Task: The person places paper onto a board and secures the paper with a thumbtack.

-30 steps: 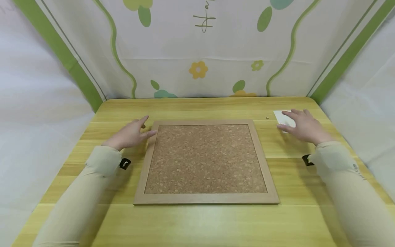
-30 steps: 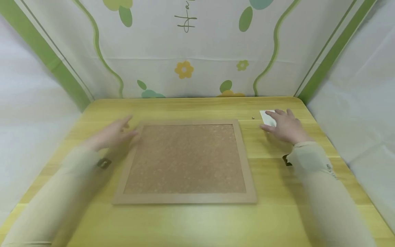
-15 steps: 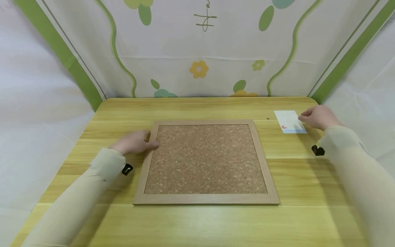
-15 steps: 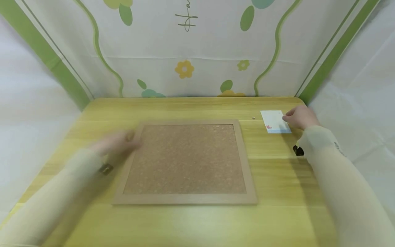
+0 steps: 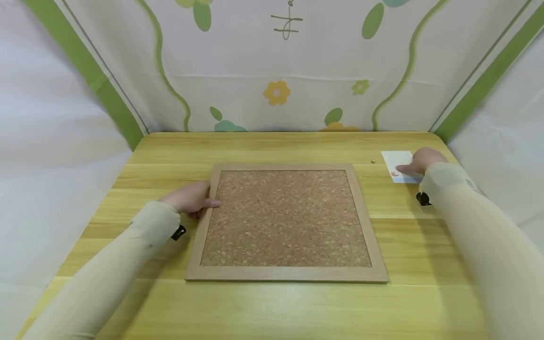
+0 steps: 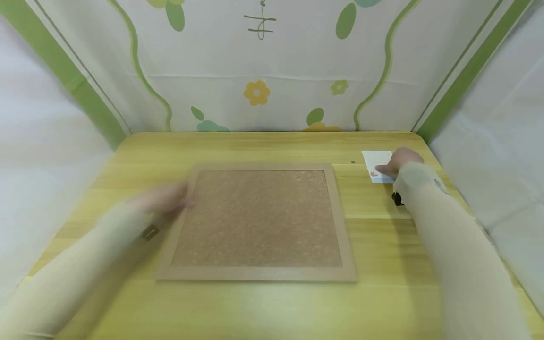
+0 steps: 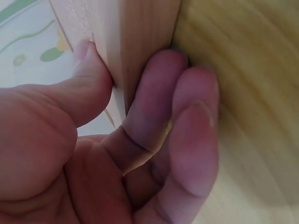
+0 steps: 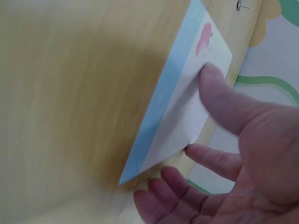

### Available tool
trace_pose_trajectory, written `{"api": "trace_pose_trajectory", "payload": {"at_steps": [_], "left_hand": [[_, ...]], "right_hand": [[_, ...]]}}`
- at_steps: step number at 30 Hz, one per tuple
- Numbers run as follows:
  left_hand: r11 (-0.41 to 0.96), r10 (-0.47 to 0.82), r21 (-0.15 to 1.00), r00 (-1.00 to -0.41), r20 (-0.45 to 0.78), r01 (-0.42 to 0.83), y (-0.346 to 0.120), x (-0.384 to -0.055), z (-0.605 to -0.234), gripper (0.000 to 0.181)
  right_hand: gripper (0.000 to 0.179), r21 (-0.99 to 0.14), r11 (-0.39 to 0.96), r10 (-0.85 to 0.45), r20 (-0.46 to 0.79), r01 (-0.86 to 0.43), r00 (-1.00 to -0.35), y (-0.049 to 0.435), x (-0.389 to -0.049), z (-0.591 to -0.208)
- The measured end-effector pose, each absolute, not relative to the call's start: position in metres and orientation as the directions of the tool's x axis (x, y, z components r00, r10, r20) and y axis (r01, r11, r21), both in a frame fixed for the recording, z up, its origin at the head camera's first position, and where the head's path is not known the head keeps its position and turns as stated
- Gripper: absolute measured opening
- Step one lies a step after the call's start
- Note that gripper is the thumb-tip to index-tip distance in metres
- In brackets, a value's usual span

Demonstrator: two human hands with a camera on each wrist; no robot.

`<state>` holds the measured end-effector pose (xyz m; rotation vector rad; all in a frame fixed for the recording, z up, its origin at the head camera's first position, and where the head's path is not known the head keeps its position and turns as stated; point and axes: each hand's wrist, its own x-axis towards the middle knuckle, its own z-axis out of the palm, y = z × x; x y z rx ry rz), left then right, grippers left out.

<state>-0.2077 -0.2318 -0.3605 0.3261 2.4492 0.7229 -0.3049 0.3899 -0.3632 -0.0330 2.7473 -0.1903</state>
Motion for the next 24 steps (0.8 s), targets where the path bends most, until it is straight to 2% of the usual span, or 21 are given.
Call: {"api": "trace_pose_trajectory", "payload": {"at_steps": [7, 10, 18, 24], "left_hand": [[0.83, 0.334, 0.558, -0.809, -0.484, 0.009, -0.229, -0.208, -0.358, 0.047], [0.835, 0.313, 0.55, -0.813, -0.491, -0.01, -0.231, -0.208, -0.36, 0.047], [0.835, 0.317, 0.55, -0.818, -0.479, 0.002, -0.232, -0.209, -0.361, 0.05], [0.832, 0.33, 0.555, -0.812, -0.481, 0.009, -0.232, -0.208, -0.359, 0.05]], "right_hand": [[0.065, -0.126, 0.99, 0.015, -0.369, 0.066, -0.929, 0.385, -0.31, -0.366], [0.06, -0.133, 0.988, 0.028, -0.37, 0.083, -0.929, 0.382, -0.309, -0.366], [0.057, -0.129, 0.988, 0.033, -0.375, 0.088, -0.926, 0.379, -0.31, -0.362], [0.063, -0.11, 0.989, 0.045, -0.396, 0.096, -0.917, 0.377, -0.314, -0.359]]}}
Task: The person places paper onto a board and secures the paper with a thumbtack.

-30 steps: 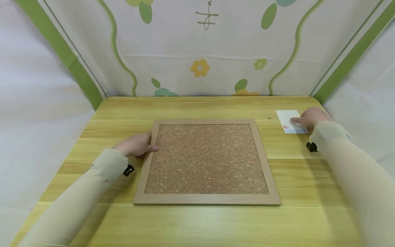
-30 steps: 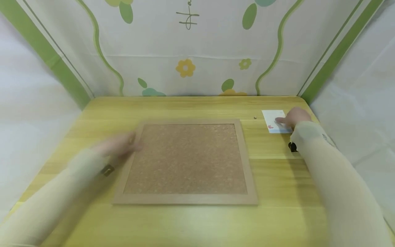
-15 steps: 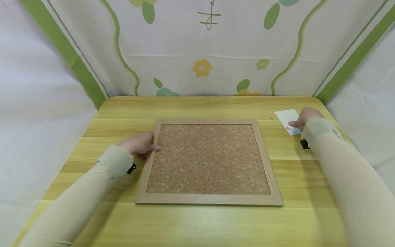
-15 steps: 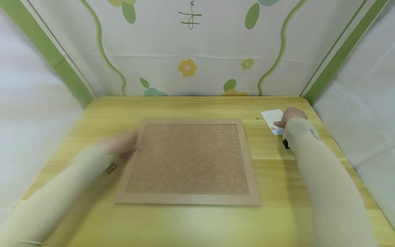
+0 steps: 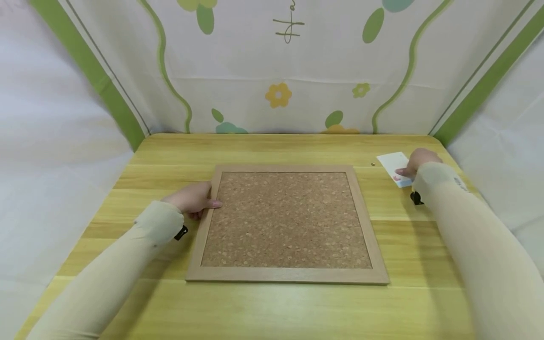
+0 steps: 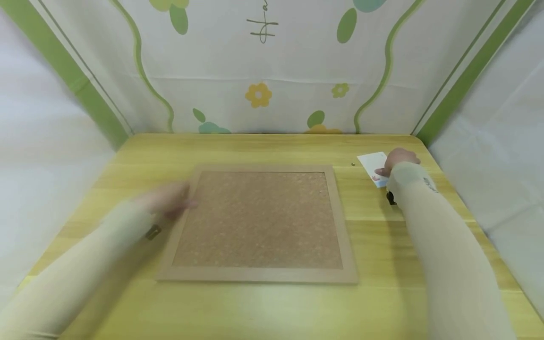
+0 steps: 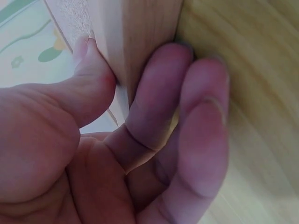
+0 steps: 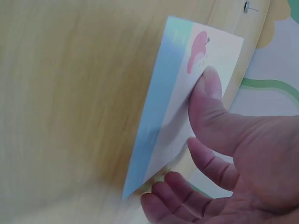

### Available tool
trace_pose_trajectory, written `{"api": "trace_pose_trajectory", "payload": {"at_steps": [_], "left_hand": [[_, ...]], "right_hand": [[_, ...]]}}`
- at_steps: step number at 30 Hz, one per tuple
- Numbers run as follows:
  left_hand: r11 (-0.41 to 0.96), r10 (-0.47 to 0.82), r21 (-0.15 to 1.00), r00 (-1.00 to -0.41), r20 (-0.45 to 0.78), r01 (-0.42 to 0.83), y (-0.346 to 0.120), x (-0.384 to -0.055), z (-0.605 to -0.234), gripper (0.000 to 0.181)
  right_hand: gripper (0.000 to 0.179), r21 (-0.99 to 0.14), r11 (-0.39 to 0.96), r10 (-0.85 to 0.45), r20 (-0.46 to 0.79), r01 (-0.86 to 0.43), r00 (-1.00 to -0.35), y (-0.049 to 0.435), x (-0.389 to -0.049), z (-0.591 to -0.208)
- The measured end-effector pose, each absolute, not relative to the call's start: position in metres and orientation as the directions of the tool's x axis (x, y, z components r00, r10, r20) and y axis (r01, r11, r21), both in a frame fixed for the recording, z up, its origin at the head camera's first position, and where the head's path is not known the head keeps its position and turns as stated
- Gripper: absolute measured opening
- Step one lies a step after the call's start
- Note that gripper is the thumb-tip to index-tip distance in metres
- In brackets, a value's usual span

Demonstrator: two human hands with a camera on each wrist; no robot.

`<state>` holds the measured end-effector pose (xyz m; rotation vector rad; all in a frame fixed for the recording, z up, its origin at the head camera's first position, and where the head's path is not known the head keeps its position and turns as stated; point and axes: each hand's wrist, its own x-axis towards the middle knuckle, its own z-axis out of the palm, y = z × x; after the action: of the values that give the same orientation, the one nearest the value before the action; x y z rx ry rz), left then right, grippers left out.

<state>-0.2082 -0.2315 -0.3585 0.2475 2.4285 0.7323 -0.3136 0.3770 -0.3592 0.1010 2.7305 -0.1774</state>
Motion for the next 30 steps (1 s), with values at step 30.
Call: {"api": "trace_pose_trajectory", "payload": {"at_steps": [30], "left_hand": [[0.843, 0.32, 0.538, -0.815, -0.484, 0.012, -0.233, -0.21, -0.365, 0.045]], "right_hand": [[0.077, -0.258, 0.965, -0.038, -0.339, 0.054, -0.94, 0.392, -0.297, -0.354]]}}
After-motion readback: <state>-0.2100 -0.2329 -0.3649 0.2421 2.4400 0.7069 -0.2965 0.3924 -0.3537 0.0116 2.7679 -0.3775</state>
